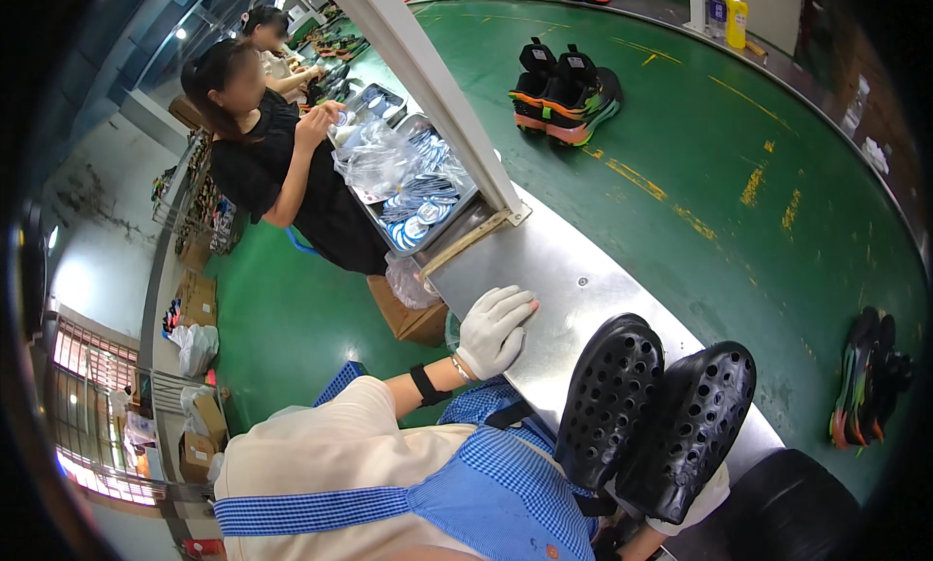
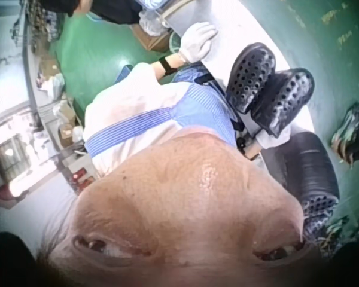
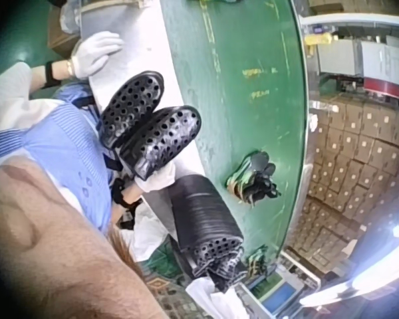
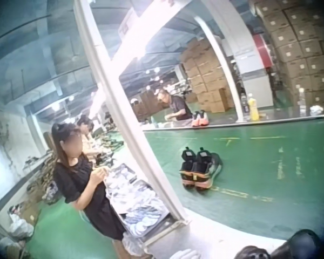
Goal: Attaching shoe soles to the upper part of the sneakers in a factory assembly line.
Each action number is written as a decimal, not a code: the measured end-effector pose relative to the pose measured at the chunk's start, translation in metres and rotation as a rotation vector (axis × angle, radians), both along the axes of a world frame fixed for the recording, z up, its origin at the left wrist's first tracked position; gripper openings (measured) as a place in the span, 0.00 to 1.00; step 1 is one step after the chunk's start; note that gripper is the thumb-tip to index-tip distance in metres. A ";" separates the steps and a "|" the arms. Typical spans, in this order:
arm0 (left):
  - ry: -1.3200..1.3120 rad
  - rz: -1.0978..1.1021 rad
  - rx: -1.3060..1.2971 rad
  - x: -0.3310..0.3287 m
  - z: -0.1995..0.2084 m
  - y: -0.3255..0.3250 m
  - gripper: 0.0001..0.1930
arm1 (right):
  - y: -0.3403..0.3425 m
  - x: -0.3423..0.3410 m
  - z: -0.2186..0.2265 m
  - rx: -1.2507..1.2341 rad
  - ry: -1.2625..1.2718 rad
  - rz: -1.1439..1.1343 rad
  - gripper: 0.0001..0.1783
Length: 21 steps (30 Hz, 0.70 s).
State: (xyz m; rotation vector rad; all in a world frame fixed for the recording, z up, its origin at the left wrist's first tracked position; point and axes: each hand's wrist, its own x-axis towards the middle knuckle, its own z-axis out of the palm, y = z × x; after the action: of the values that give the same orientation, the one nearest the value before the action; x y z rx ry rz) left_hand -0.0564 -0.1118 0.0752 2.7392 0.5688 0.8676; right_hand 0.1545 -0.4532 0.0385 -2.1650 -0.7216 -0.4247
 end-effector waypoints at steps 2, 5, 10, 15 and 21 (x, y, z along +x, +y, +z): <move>0.002 -0.003 0.000 0.001 0.001 0.000 0.19 | 0.000 0.001 0.002 -0.035 -0.041 -0.016 0.12; 0.006 -0.004 -0.002 0.001 0.000 -0.001 0.19 | 0.004 0.001 0.008 -0.030 -0.057 0.001 0.11; -0.026 -0.003 0.013 0.004 0.004 -0.004 0.18 | 0.008 -0.002 0.019 -0.058 -0.112 -0.019 0.11; 0.003 -0.008 0.010 0.002 0.001 -0.005 0.18 | 0.002 0.000 0.012 -0.063 -0.112 -0.029 0.09; 0.002 -0.005 0.011 0.002 0.003 -0.009 0.18 | -0.006 0.002 0.003 -0.086 -0.089 -0.059 0.08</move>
State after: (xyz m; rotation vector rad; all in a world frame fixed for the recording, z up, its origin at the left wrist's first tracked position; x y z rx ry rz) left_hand -0.0543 -0.1208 0.0780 2.7505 0.5587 0.8692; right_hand 0.1567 -0.4591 0.0412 -2.2643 -0.7379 -0.5321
